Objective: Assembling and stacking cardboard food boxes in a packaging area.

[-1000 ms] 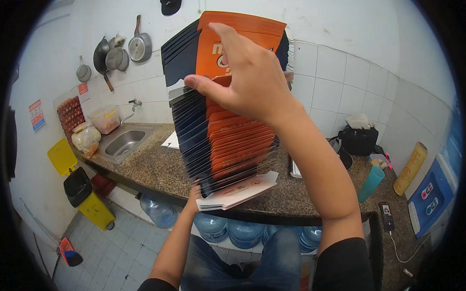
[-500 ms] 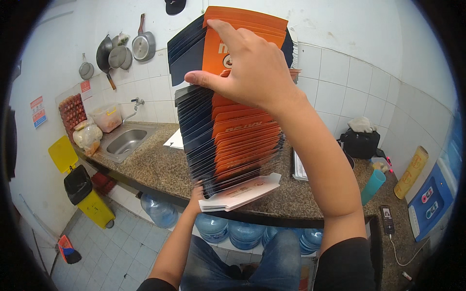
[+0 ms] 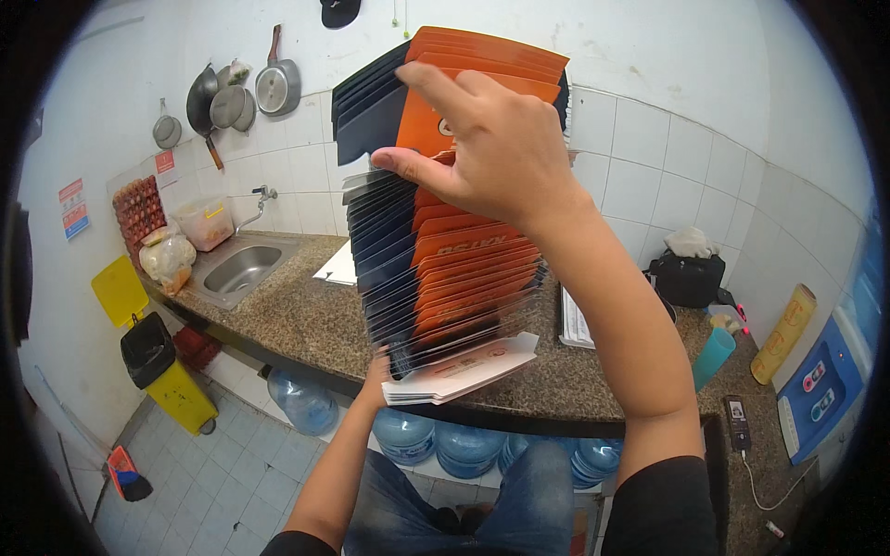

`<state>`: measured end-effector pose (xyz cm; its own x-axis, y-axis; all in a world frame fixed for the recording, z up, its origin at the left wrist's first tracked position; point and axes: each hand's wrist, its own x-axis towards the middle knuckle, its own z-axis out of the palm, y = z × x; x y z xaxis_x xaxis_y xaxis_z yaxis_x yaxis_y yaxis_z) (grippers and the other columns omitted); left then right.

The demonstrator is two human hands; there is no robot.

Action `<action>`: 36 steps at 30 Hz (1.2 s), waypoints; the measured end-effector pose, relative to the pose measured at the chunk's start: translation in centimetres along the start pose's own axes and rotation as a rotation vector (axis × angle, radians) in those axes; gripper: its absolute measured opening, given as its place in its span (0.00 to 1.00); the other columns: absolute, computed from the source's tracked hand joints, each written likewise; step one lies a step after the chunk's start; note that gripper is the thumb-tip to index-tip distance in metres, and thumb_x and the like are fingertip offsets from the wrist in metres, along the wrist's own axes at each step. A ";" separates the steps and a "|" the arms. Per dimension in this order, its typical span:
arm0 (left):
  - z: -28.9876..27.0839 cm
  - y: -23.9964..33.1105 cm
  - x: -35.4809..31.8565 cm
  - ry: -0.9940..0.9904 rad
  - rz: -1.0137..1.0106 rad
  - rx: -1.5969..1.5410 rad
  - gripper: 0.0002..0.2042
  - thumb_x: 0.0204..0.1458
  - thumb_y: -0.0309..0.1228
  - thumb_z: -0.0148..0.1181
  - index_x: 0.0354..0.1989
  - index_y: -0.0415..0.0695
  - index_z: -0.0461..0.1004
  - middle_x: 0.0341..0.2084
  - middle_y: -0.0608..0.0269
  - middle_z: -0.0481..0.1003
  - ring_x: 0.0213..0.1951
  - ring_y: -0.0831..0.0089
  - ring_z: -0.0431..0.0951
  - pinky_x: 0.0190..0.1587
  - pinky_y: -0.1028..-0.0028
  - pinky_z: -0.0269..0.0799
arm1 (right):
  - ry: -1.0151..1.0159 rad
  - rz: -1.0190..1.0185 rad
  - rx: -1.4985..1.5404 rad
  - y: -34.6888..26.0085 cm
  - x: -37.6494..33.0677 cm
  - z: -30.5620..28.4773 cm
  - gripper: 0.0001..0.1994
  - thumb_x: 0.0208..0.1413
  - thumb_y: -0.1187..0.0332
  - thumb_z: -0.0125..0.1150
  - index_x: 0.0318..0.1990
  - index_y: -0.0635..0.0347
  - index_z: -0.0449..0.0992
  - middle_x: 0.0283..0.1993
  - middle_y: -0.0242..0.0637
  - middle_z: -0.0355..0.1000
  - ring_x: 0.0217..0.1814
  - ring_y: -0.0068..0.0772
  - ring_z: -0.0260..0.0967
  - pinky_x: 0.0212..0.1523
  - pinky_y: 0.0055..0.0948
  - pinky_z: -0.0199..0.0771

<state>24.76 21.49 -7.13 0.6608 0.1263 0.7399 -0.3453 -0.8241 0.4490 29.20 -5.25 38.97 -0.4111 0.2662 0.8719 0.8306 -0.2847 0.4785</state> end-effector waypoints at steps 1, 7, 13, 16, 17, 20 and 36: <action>-0.1 -0.4 -0.2 0.007 0.023 0.023 0.46 0.40 0.40 0.78 0.69 0.35 0.63 0.65 0.40 0.68 0.67 0.42 0.68 0.69 0.58 0.64 | -0.071 -0.003 -0.023 -0.4 0.4 -0.2 0.39 0.54 0.28 0.62 0.62 0.50 0.76 0.25 0.35 0.73 0.23 0.32 0.74 0.23 0.31 0.73; 0.0 -0.1 0.1 0.009 0.071 -0.006 0.41 0.40 0.36 0.79 0.64 0.36 0.68 0.62 0.41 0.71 0.63 0.43 0.71 0.67 0.58 0.66 | -0.193 -0.019 -0.062 -0.4 0.8 -0.3 0.41 0.55 0.25 0.58 0.65 0.44 0.75 0.25 0.35 0.73 0.24 0.34 0.76 0.23 0.31 0.73; 0.0 -1.1 -0.6 0.038 0.008 -0.089 0.38 0.40 0.35 0.79 0.62 0.37 0.71 0.58 0.43 0.73 0.60 0.46 0.74 0.65 0.60 0.69 | -0.272 -0.014 -0.080 -0.9 1.6 -0.8 0.45 0.53 0.22 0.57 0.67 0.46 0.74 0.26 0.36 0.75 0.25 0.34 0.78 0.24 0.33 0.75; 0.5 -0.6 -0.3 0.036 -0.043 -0.167 0.37 0.39 0.35 0.79 0.61 0.38 0.71 0.56 0.45 0.74 0.59 0.48 0.75 0.64 0.61 0.69 | -0.284 -0.013 -0.088 -0.9 1.4 -0.9 0.46 0.52 0.22 0.57 0.68 0.47 0.74 0.26 0.36 0.76 0.26 0.35 0.79 0.25 0.33 0.75; 0.6 -0.3 -0.2 0.048 -0.055 -0.217 0.37 0.39 0.34 0.79 0.61 0.38 0.71 0.56 0.46 0.75 0.58 0.50 0.76 0.63 0.61 0.70 | -0.283 -0.015 -0.088 -0.8 1.3 -1.0 0.46 0.53 0.22 0.57 0.68 0.48 0.73 0.26 0.36 0.76 0.27 0.35 0.79 0.25 0.33 0.76; 0.6 -0.1 0.0 0.026 -0.041 -0.130 0.36 0.39 0.34 0.78 0.60 0.38 0.72 0.55 0.47 0.75 0.58 0.51 0.76 0.63 0.61 0.70 | -0.227 -0.047 -0.094 -0.8 0.6 -1.0 0.45 0.53 0.24 0.58 0.67 0.50 0.74 0.26 0.36 0.76 0.28 0.36 0.80 0.27 0.34 0.77; -1.4 2.3 0.7 0.039 0.280 0.186 0.29 0.41 0.34 0.77 0.55 0.41 0.77 0.49 0.49 0.79 0.54 0.53 0.78 0.60 0.60 0.72 | -0.191 -0.017 -0.018 -2.0 -2.8 -2.5 0.37 0.53 0.36 0.69 0.64 0.50 0.76 0.38 0.38 0.75 0.39 0.37 0.75 0.39 0.38 0.73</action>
<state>23.47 20.48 -4.87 0.5305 -0.1015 0.8416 -0.3799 -0.9160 0.1290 27.74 -7.75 35.88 -0.3446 0.4401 0.8292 0.8167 -0.2949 0.4960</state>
